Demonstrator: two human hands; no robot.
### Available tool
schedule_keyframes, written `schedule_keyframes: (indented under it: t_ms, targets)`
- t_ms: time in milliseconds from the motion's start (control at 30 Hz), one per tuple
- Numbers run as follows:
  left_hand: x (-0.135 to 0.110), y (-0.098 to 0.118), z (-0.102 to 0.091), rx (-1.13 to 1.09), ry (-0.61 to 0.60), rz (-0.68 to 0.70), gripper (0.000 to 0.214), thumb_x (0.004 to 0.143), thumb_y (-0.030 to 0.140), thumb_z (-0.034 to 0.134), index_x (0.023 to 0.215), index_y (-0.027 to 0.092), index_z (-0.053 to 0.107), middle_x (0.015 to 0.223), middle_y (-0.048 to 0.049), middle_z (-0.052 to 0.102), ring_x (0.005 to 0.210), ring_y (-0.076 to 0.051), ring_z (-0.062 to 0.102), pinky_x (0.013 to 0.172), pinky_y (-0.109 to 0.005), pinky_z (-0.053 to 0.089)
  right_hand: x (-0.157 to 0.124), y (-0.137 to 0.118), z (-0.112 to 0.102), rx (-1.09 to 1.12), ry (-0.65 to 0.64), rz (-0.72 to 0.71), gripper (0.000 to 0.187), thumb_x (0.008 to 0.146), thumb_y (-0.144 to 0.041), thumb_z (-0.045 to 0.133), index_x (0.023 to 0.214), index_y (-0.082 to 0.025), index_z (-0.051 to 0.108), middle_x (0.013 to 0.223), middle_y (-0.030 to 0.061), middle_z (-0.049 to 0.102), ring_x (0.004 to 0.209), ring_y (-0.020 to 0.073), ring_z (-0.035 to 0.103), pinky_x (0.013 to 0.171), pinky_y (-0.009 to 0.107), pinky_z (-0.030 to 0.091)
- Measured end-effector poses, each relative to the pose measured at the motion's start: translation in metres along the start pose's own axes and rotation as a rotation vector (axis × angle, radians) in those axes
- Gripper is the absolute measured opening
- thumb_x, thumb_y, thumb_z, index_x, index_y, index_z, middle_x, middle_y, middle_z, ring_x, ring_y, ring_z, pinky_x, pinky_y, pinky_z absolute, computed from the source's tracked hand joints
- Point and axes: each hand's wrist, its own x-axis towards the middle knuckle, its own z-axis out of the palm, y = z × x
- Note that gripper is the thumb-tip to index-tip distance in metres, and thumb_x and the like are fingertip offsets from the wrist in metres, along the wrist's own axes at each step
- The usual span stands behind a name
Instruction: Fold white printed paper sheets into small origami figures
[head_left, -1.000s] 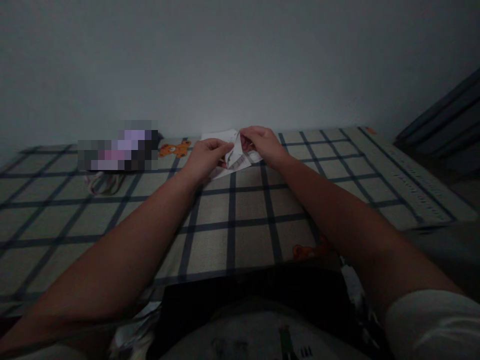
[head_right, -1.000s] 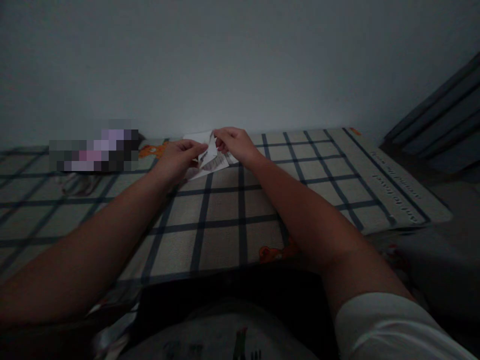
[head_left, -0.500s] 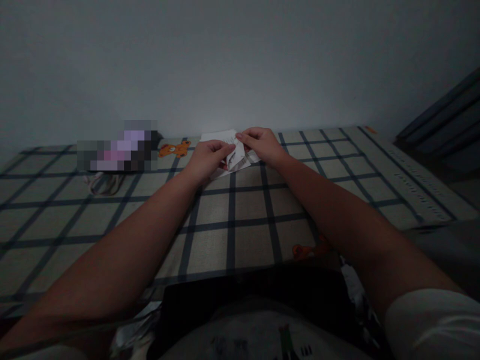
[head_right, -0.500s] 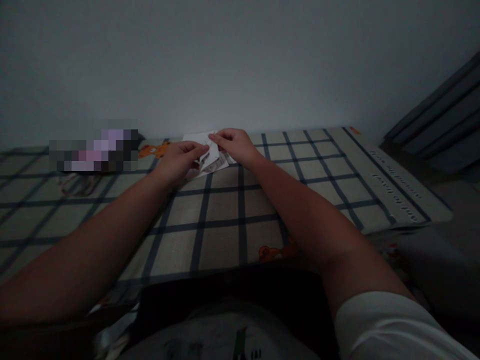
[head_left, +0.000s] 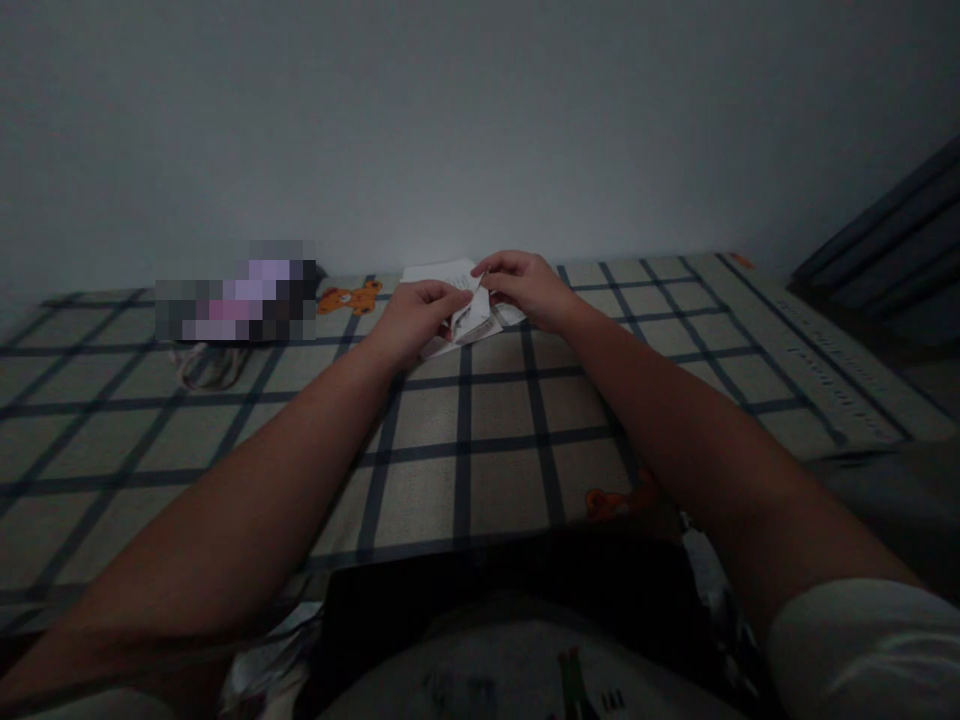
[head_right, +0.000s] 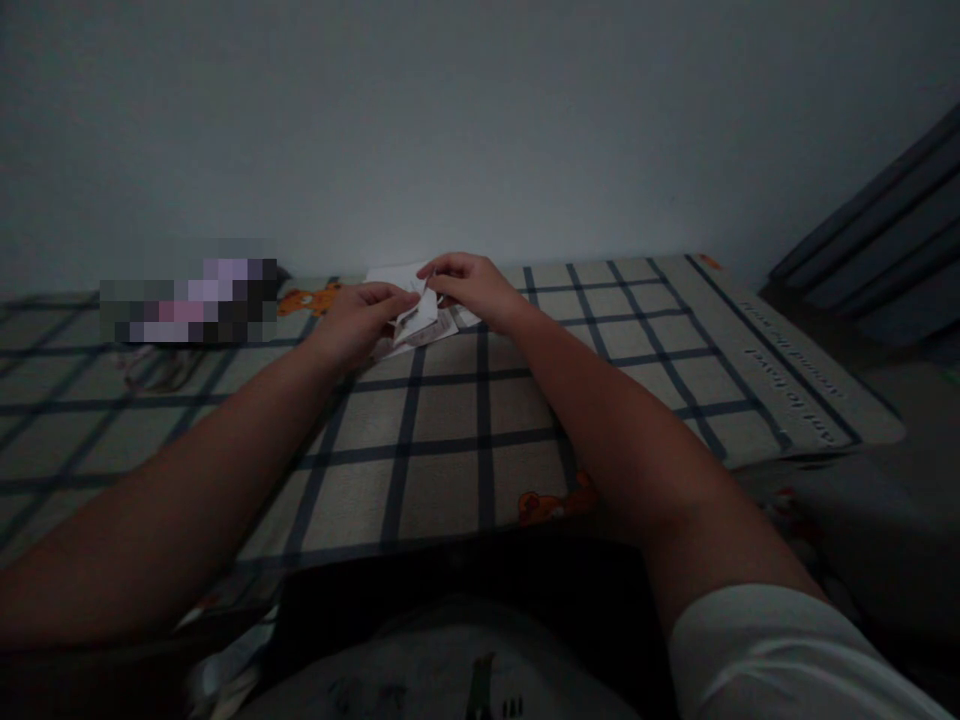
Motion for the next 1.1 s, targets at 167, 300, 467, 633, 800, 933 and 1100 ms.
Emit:
schedule_keyframes:
  t_ms: [167,300,467,633,800,933,1100]
  targets:
    - [0.0013,0.0004,-0.0025,0.021,-0.016,0.016,0.024,0.071,0.038,0.073,0.068,0.015,0.066,0.057,0.0008,0.059,0.046,-0.008,0.049,0.045,-0.02,0.038,0.0012,0.0002,-0.0025,-0.002,-0.013,0.038,0.011,0.08,-0.018,0.068,0.089,-0.014,0.07,0.076,0.0007,0.068,0.066,0.0083,0.059,0.064,0.02,0.051]
    - [0.0012,0.0019,-0.0022,0.017,0.02,0.029,0.023,0.07,0.036,0.072,0.067,0.015,0.064,0.056,0.0011,0.058,0.046,-0.008,0.048,0.046,-0.02,0.039,-0.0005,-0.0012,0.0027,0.02,0.008,0.056,0.011,0.084,-0.02,0.066,0.092,-0.014,0.07,0.075,0.0003,0.068,0.064,0.0073,0.058,0.064,0.019,0.051]
    - [-0.0002,0.0027,-0.0005,0.027,0.054,0.039,0.021,0.071,0.035,0.07,0.069,0.015,0.064,0.058,0.0007,0.059,0.046,-0.008,0.048,0.046,-0.021,0.038,-0.002,-0.006,0.0069,0.151,0.01,0.089,0.015,0.087,-0.028,0.065,0.094,-0.015,0.068,0.074,0.0001,0.066,0.064,0.0078,0.06,0.064,0.019,0.051]
    - [-0.0028,0.0039,0.001,0.08,0.066,0.059,0.023,0.073,0.038,0.07,0.069,0.016,0.065,0.059,-0.0001,0.061,0.049,-0.01,0.052,0.049,-0.022,0.041,-0.0024,-0.0052,0.0062,0.064,0.016,0.099,0.024,0.084,-0.038,0.07,0.082,-0.014,0.066,0.067,-0.0006,0.062,0.059,0.0076,0.057,0.058,0.019,0.048]
    - [-0.0038,0.004,0.0017,0.145,0.065,0.073,0.025,0.074,0.039,0.07,0.067,0.016,0.064,0.056,0.0004,0.059,0.048,-0.009,0.049,0.048,-0.022,0.039,-0.002,-0.0005,0.006,-0.06,0.048,0.072,0.021,0.081,-0.034,0.073,0.079,-0.014,0.066,0.066,-0.0007,0.063,0.057,0.0065,0.054,0.056,0.018,0.045]
    - [-0.002,0.0014,0.0009,0.109,0.055,0.056,0.025,0.073,0.04,0.071,0.068,0.016,0.065,0.057,0.0007,0.059,0.047,-0.009,0.049,0.047,-0.021,0.037,-0.0003,0.0017,0.0051,-0.009,0.053,0.067,0.02,0.081,-0.033,0.072,0.08,-0.014,0.067,0.069,0.0002,0.065,0.06,0.0078,0.056,0.058,0.02,0.047]
    - [-0.003,0.0037,0.0004,0.128,0.026,0.066,0.024,0.074,0.039,0.07,0.068,0.016,0.066,0.056,0.001,0.058,0.048,-0.008,0.047,0.047,-0.021,0.037,-0.0003,0.0016,0.0062,0.06,0.04,0.086,0.016,0.081,-0.028,0.071,0.075,-0.015,0.063,0.065,-0.0015,0.062,0.058,0.0072,0.054,0.058,0.019,0.046]
